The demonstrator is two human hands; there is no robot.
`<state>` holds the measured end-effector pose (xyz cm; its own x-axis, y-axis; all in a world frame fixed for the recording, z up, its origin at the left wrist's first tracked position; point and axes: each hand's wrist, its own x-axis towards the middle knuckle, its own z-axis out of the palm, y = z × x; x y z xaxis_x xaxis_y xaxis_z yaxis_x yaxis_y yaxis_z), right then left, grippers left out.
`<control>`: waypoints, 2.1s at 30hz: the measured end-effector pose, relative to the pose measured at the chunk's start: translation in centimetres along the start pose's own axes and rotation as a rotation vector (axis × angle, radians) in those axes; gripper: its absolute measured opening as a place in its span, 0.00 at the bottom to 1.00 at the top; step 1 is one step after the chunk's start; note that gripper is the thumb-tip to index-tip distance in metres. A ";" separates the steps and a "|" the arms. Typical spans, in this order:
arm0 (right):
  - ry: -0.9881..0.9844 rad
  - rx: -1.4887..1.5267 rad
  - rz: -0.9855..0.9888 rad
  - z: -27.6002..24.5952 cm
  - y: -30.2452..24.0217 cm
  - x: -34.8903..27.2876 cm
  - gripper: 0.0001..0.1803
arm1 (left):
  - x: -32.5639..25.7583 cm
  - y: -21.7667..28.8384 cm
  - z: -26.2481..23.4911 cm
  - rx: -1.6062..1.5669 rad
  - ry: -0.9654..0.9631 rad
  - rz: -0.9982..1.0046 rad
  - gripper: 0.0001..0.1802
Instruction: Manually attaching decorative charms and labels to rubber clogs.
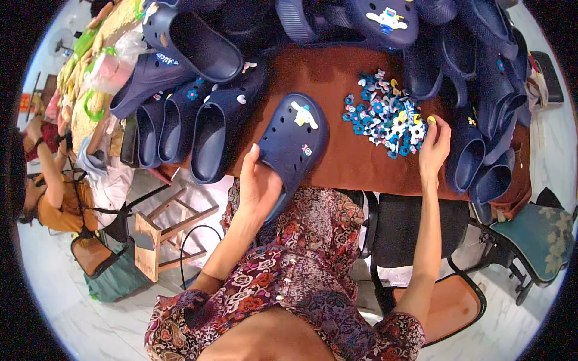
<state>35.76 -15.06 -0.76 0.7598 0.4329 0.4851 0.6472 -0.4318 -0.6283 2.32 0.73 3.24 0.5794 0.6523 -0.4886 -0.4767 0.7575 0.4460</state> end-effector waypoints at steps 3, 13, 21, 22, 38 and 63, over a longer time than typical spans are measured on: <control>-0.174 0.263 0.023 0.0 -4.6 -1.5 0.12 | 0.6 0.5 0.8 -0.220 -0.007 -0.081 0.29; -0.642 0.541 0.033 3.1 -17.0 -4.5 0.08 | -0.3 -0.5 1.1 -0.121 -0.036 -0.059 0.26; -0.749 0.534 -0.125 2.7 -20.0 -5.2 0.08 | -2.2 -1.9 2.2 0.104 -0.042 0.102 0.23; -0.743 0.546 -0.168 2.7 -20.2 -5.2 0.09 | -2.3 -2.0 2.3 0.161 -0.040 0.142 0.23; -0.743 0.786 0.086 2.8 -19.1 -6.3 0.09 | -2.9 -3.6 1.7 0.672 -0.040 0.412 0.20; -0.960 0.750 0.274 2.5 -17.9 -4.3 0.05 | -2.6 -4.7 0.3 0.908 -0.173 0.561 0.18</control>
<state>20.70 -7.21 6.90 0.3070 0.9385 -0.1581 0.0397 -0.1786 -0.9831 3.20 -4.52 2.63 0.5506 0.8338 0.0395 -0.0763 0.0031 0.9971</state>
